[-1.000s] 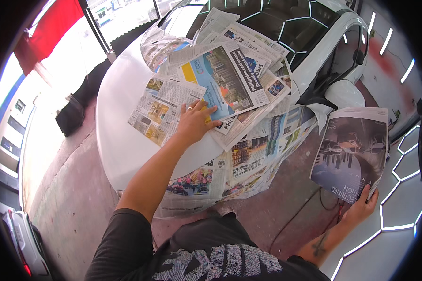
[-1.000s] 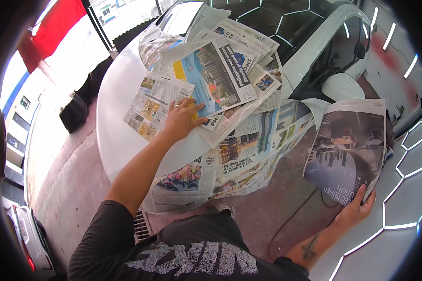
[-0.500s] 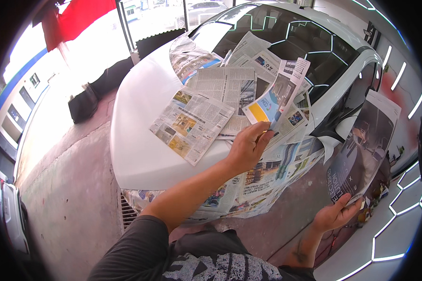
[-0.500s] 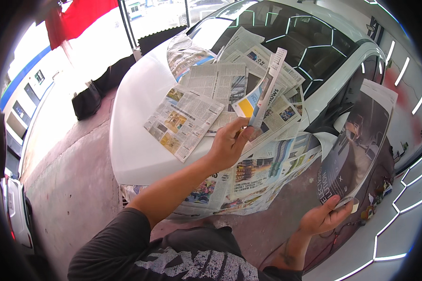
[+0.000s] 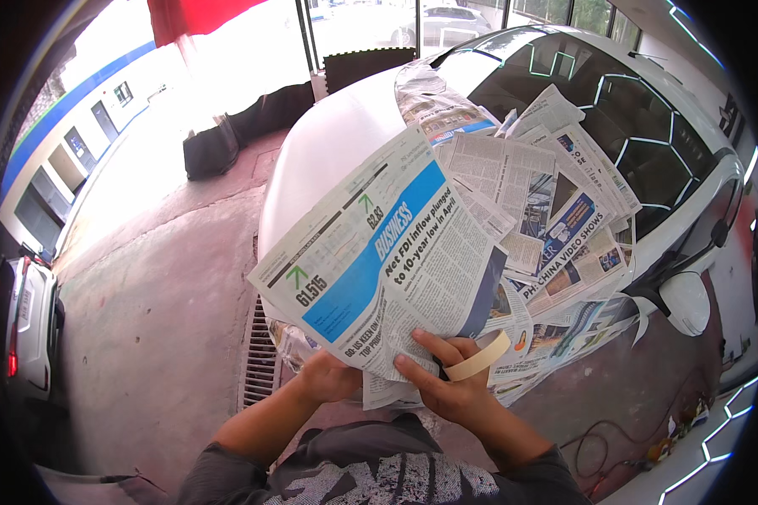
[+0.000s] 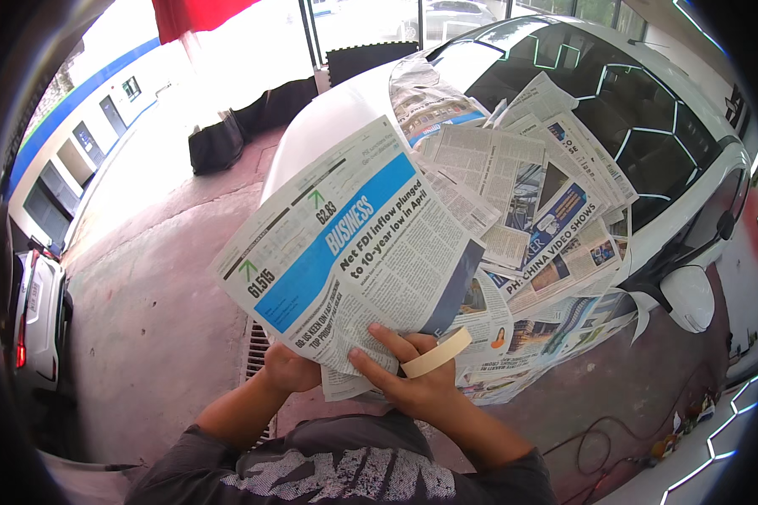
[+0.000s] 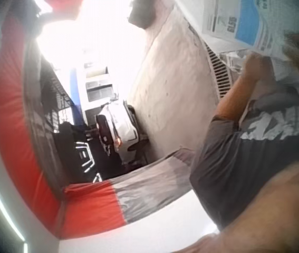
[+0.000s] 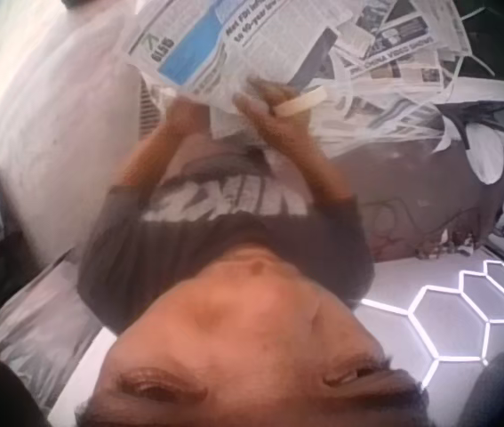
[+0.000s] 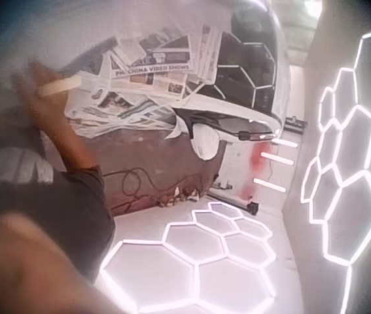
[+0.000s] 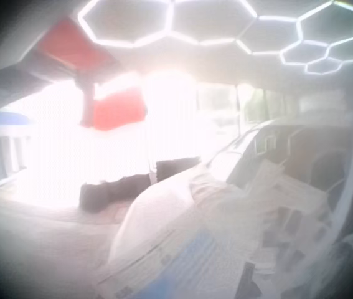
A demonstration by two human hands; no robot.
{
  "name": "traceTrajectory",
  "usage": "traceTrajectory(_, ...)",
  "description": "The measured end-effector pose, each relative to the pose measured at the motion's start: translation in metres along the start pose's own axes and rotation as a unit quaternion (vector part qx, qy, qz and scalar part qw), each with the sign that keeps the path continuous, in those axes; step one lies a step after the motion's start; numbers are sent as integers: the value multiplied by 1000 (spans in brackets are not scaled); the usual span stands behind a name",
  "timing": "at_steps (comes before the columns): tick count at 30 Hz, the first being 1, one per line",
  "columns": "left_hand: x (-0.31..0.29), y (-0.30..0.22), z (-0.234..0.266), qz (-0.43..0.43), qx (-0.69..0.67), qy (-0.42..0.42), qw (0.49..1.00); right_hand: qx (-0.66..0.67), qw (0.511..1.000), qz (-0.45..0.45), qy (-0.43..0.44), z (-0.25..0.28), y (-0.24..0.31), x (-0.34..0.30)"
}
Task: The person covers the front and side of a white car with newspaper sheets, securing them with masking tape. They smooth the paper over the hood, fender, and side window, then move to the rear wheel arch to continue masking.
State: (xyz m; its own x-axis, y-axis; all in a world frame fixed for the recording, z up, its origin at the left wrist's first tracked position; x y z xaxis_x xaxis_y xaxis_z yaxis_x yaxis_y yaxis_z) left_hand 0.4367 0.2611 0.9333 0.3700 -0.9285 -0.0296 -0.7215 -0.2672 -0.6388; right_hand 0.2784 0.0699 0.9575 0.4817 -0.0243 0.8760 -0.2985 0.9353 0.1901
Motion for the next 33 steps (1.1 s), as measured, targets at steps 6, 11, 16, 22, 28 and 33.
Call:
traceTrajectory(6, -84, -83, 27, -224, 203, -63, 951, 52, 995, 35, 73, -114, 63, 45)
traceTrajectory(11, -170, -140, 133, -276, 173, -370, 870, 118, 975, 1, 187, -240, 152, 67)
traceTrajectory(16, -329, -226, 255, -309, 184, -505, 785, 203, 927, -68, 308, -375, 267, 70)
traceTrajectory(22, -484, -296, 333, -336, 245, -599, 684, 305, 873, -111, 363, -493, 354, 86)
traceTrajectory(28, -485, -314, 360, -230, 644, -566, 460, 635, 482, -472, 375, -599, 374, 80)
traceTrajectory(33, -485, -338, 423, -270, 763, -373, 453, 628, 279, -681, 254, -692, 353, 95)
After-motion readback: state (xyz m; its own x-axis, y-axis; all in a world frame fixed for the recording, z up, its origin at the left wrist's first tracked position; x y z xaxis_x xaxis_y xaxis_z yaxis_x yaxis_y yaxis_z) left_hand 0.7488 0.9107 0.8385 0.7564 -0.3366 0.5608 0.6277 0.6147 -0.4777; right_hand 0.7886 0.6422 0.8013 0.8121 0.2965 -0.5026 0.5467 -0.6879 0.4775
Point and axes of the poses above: each hand's wrist, its own x-axis towards the middle knuckle, its own z-axis out of the back of the hand, y = z × x, the point moved 1 cm from there along x, towards the middle knuckle, and after that the axes turned 7 degrees about -y, right-handed, at the moved point
